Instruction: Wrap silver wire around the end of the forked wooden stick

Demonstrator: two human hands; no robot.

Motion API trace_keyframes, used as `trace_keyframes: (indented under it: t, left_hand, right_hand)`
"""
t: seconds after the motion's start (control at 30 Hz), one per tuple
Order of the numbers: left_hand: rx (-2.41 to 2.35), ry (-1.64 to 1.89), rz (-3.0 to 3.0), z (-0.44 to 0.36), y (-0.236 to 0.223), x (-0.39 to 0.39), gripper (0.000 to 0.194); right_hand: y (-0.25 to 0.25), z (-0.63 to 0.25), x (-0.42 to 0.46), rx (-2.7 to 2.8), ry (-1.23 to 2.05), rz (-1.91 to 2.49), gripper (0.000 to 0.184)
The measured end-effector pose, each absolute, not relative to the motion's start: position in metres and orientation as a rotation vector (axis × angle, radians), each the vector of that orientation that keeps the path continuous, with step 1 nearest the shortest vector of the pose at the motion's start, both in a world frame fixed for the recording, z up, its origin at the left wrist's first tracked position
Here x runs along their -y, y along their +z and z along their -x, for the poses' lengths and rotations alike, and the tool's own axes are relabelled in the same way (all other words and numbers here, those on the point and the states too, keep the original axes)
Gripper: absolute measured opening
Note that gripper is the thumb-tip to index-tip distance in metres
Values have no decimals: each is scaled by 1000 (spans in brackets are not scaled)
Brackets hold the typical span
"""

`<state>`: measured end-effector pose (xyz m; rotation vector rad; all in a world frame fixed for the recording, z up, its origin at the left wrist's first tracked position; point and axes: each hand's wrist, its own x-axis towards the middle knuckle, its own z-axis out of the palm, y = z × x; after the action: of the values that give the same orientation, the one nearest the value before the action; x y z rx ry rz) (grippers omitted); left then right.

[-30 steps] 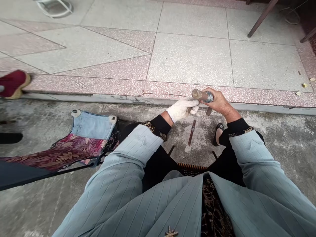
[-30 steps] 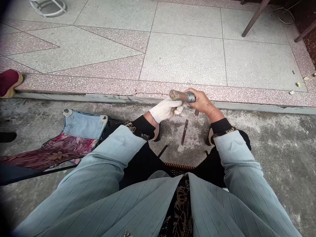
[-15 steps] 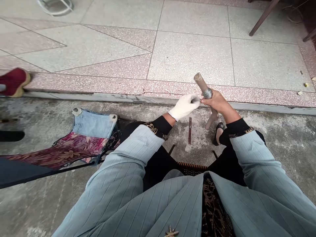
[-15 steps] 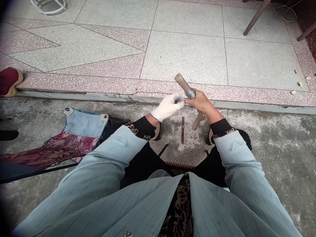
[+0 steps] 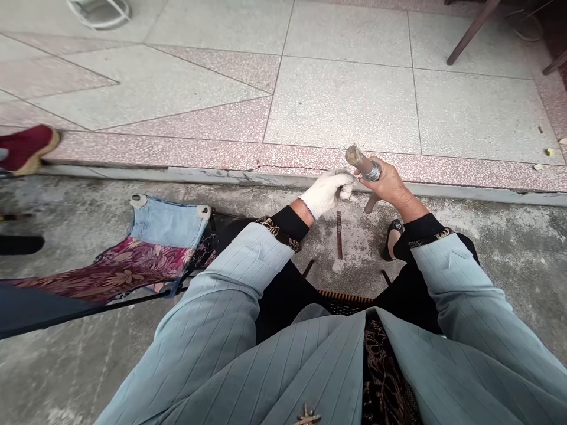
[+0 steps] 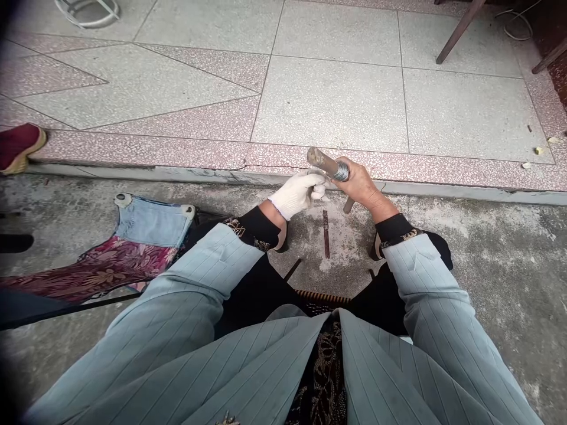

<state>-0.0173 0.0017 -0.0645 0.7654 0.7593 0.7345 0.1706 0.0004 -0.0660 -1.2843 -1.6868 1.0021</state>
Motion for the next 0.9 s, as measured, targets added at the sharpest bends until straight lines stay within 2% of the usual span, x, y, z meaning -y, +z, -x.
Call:
trace_keyframes:
  t: [0.23,0.47,0.7,0.9]
  left_hand:
    - [-752,608,-410,16,-60,-3,13]
    - [-724,559,-313,15,-55,-2,22]
    - [-746,577,-421,15,-62,-5,16]
    - [-787,672,-747,13,-64,-1,8]
  right_hand:
    - [-58,-166,8,1842,764,1243,26]
    - [-53,-169,7,1970,721,1246,30]
    - [-55,-168,10,1814,909,1348,32]
    - [-66,-169,-1,1705,865,1387,34]
